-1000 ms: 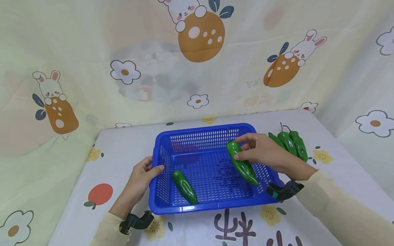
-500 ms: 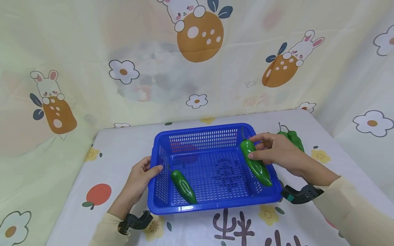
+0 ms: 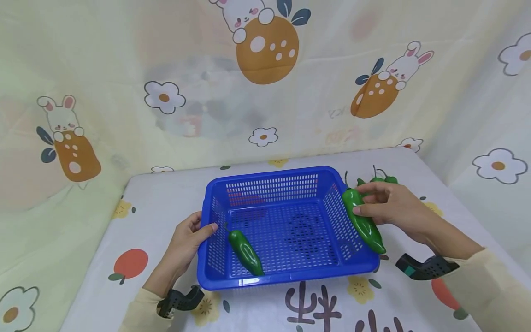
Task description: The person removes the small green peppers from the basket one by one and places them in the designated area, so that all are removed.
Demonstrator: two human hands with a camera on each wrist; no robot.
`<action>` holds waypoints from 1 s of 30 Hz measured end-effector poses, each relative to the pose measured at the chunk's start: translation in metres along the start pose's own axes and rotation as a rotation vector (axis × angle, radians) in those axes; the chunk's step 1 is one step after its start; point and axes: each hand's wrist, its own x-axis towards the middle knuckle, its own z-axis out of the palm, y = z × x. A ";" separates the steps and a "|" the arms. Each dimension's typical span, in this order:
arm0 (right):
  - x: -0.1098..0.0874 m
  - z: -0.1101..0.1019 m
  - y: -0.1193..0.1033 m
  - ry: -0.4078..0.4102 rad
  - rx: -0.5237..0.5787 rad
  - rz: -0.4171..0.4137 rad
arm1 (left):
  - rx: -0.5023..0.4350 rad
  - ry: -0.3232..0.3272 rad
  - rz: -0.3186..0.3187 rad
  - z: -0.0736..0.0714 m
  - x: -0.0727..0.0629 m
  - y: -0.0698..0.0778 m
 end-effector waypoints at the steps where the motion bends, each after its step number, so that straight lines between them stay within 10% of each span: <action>1: -0.001 -0.001 0.002 0.006 -0.005 0.008 | 0.003 0.002 -0.002 0.000 0.000 0.000; 30: -0.014 -0.020 0.089 0.044 0.013 0.168 | 0.017 0.001 -0.013 0.001 0.000 0.000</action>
